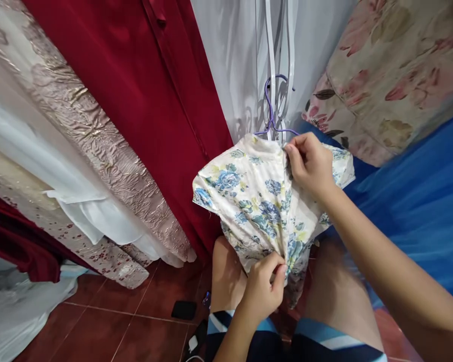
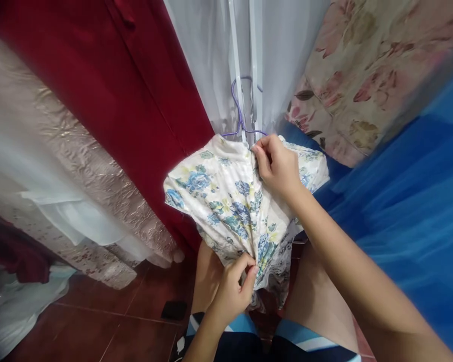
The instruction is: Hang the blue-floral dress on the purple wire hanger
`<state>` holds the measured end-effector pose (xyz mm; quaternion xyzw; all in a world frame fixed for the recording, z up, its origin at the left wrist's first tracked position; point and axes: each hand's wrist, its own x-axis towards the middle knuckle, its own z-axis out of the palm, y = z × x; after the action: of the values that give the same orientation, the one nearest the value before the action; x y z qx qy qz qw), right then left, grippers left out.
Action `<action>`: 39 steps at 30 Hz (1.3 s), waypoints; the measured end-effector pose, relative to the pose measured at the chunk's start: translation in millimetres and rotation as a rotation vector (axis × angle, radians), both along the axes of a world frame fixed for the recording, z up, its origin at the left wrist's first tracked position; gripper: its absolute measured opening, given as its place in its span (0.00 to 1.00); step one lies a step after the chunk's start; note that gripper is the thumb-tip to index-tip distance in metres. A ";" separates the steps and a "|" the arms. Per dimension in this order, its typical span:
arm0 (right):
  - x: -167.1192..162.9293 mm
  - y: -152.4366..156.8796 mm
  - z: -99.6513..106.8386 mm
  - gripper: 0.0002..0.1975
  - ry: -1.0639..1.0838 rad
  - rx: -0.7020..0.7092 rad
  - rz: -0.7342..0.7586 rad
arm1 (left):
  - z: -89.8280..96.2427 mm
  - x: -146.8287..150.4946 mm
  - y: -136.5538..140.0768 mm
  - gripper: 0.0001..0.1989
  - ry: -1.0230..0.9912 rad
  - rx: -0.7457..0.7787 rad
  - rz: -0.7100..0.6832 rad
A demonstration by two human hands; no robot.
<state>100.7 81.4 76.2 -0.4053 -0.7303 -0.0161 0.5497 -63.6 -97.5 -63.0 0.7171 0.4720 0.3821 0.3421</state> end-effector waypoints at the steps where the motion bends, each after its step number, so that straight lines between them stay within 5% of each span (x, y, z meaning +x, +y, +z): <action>1: -0.7 2.8 4.1 0.06 -0.007 0.005 -0.004 | -2.1 -2.2 -0.9 0.09 0.009 -0.005 0.010; 4: -3.9 1.0 4.7 0.07 0.046 -0.024 0.046 | -7.9 -8.1 2.3 0.09 0.004 -0.032 0.033; 7: -9.0 -10.7 -2.7 0.10 0.333 -0.134 0.170 | 0.2 -12.3 18.6 0.08 -0.045 0.049 0.064; 11: -18.8 -30.7 -4.6 0.12 0.796 -0.522 0.418 | 50.3 -12.5 62.5 0.10 -0.147 0.351 0.195; 14: -25.1 -43.4 1.5 0.14 0.938 -0.756 0.587 | 101.5 -8.9 103.9 0.18 -0.177 0.554 0.202; 17: -28.1 -47.7 5.6 0.13 0.964 -0.771 0.661 | 138.7 -3.3 135.3 0.13 -0.068 0.652 0.145; 20: -31.2 -39.9 0.9 0.14 0.924 -0.691 0.632 | 155.1 3.9 146.4 0.06 -0.004 0.731 0.163; 24: -38.3 -25.7 -19.4 0.16 0.877 -0.677 0.572 | 167.0 1.3 147.0 0.07 -0.141 0.816 0.328; 27: -38.1 -29.5 -38.3 0.15 0.872 -0.713 0.511 | 175.1 -29.1 158.1 0.08 -0.332 0.823 0.511; 30: -31.3 -45.3 -53.3 0.15 0.805 -0.738 0.470 | 170.3 -77.9 179.8 0.06 -0.580 0.756 0.671; 33: -26.6 -61.0 -66.5 0.14 0.748 -0.799 0.461 | 145.6 -115.7 202.2 0.07 -1.013 0.405 0.760; 35: -26.4 -67.1 -78.4 0.14 0.734 -0.842 0.473 | 120.1 -123.7 213.0 0.10 -1.194 0.133 0.788; 39: -21.2 -68.6 -116.5 0.14 0.719 -0.918 0.442 | 64.6 -102.8 217.3 0.12 -1.188 -0.195 0.746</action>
<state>79.5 12.7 -40.4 -0.4195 -0.4986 0.5511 0.5213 -166.4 119.8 1.6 0.1439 0.4518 0.7565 0.4505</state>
